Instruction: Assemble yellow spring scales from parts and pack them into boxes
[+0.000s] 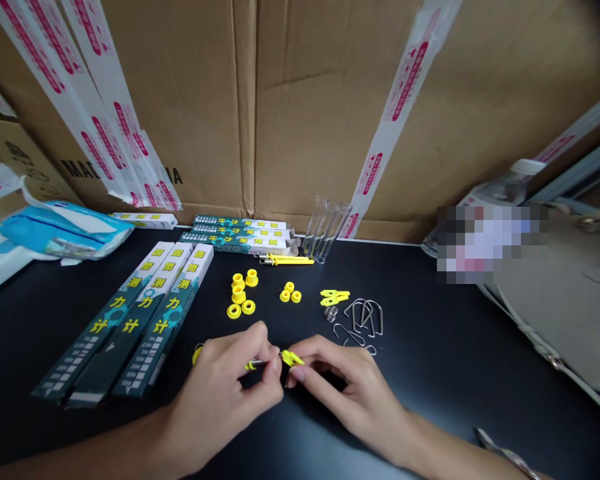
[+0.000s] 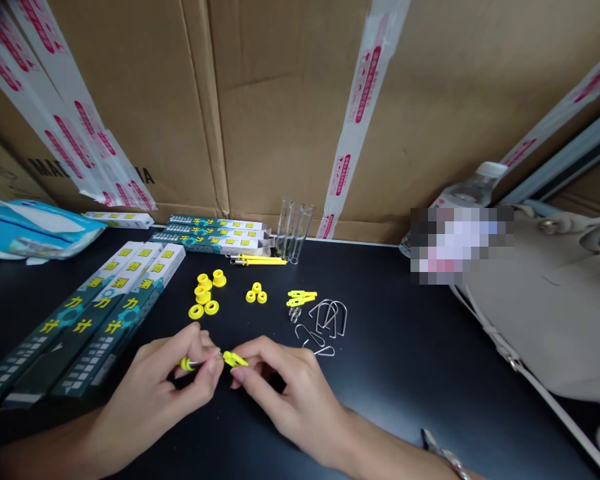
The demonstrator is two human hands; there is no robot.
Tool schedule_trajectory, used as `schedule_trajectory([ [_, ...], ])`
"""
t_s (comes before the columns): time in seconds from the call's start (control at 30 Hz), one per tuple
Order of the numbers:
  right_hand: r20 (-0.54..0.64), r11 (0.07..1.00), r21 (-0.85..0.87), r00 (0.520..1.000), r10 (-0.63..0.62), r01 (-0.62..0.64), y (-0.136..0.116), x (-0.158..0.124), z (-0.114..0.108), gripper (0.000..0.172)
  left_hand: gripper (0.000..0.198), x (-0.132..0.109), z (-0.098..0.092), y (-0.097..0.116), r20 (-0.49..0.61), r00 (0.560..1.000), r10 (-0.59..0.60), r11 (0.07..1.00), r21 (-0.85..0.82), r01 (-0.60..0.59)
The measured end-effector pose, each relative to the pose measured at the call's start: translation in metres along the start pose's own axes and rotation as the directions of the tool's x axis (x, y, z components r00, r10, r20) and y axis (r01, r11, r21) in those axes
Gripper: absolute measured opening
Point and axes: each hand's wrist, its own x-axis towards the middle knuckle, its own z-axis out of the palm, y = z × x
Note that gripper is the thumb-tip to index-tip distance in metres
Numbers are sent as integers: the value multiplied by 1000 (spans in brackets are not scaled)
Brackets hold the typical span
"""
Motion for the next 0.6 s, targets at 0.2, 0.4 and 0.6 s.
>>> schedule_trajectory([
  [0.2,-36,998,-55,999,-37,35,-2,-2,0,16,23,3,-1,2,-39,998,55,998,35,-54],
  [0.4,-48,998,-56,999,-23,20,0,-3,0,16,23,1,-1,2,-3,1000,26,998,-56,-26],
  [0.6,-46,995,-74,997,-63,60,-4,-3,1,15,24,2,0,0,25,999,22,997,-74,-20],
])
